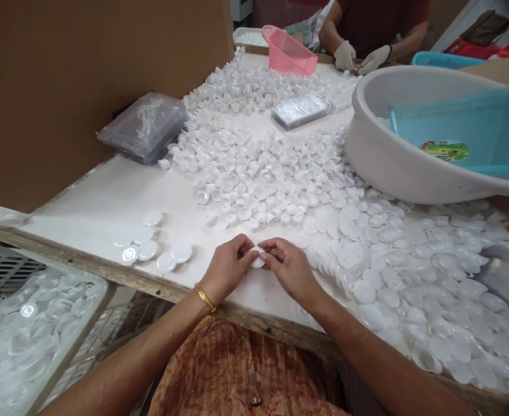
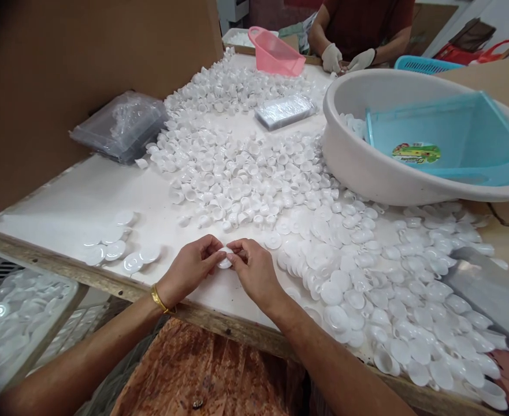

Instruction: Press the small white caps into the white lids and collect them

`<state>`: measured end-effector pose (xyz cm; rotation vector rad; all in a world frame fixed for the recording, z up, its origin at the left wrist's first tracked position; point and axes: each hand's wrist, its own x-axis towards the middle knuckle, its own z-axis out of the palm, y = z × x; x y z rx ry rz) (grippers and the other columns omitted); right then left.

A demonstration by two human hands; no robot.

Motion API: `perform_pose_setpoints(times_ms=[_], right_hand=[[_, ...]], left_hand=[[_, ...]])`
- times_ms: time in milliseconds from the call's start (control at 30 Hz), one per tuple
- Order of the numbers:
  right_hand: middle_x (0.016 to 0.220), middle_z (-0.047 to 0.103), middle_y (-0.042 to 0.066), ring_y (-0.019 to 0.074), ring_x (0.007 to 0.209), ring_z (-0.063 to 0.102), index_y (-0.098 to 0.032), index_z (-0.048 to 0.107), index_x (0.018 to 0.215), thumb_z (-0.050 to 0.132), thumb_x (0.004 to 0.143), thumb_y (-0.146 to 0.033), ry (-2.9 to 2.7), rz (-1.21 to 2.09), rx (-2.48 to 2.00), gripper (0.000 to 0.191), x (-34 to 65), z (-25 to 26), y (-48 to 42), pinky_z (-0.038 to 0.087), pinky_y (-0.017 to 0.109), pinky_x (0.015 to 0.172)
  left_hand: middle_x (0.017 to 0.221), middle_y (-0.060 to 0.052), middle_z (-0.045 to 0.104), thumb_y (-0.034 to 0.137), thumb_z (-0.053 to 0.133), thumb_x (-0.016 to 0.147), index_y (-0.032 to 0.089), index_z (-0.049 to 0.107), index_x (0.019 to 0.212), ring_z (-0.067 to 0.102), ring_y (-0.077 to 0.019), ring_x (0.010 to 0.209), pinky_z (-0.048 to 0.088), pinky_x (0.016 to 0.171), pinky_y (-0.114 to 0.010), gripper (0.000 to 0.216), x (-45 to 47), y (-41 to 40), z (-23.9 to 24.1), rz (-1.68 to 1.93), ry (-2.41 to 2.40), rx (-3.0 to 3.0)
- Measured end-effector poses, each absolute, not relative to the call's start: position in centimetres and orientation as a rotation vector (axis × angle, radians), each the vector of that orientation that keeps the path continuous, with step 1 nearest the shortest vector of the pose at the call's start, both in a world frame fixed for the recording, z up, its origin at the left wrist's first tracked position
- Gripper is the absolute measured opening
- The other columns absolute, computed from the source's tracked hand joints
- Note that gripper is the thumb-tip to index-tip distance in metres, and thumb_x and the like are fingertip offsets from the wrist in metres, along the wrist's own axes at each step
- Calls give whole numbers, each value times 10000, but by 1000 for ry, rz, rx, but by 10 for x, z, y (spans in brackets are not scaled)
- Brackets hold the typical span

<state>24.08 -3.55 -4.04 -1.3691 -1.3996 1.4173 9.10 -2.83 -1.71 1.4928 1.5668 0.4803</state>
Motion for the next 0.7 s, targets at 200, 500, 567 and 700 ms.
perform_pose_setpoints(times_ms=[200, 500, 567, 700], right_hand=[[893, 637, 37, 146, 779, 624, -189, 599, 940, 540, 807, -247, -1464, 1368, -1388, 157, 242, -38, -37, 515, 293, 705], [854, 640, 24, 124, 704, 627, -182, 588, 899, 510, 812, -226, -1382, 1465, -1350, 125, 242, -36, -33, 528, 279, 682], [882, 639, 37, 131, 734, 629, -176, 582, 932, 513, 814, -244, -1340, 1480, -1337, 153, 241, -38, -34, 533, 282, 687], [927, 629, 51, 150, 823, 622, -181, 576, 989, 511, 823, -279, -1363, 1473, -1306, 203, 239, -43, -35, 536, 296, 719]], left_hand=[[611, 43, 517, 330, 474, 787, 196, 498, 771, 478, -112, 559, 346, 542, -233, 137, 90, -27, -16, 449, 1554, 1560], [705, 15, 545, 279, 433, 810, 196, 499, 776, 479, -134, 648, 338, 592, -257, 112, 101, -33, -15, 508, 1627, 1765], [668, 21, 540, 295, 440, 805, 194, 506, 771, 482, -129, 624, 349, 582, -251, 126, 100, -32, -17, 524, 1617, 1627], [620, 30, 527, 329, 496, 763, 187, 521, 750, 477, -119, 570, 347, 544, -237, 145, 92, -24, -20, 507, 1586, 1434]])
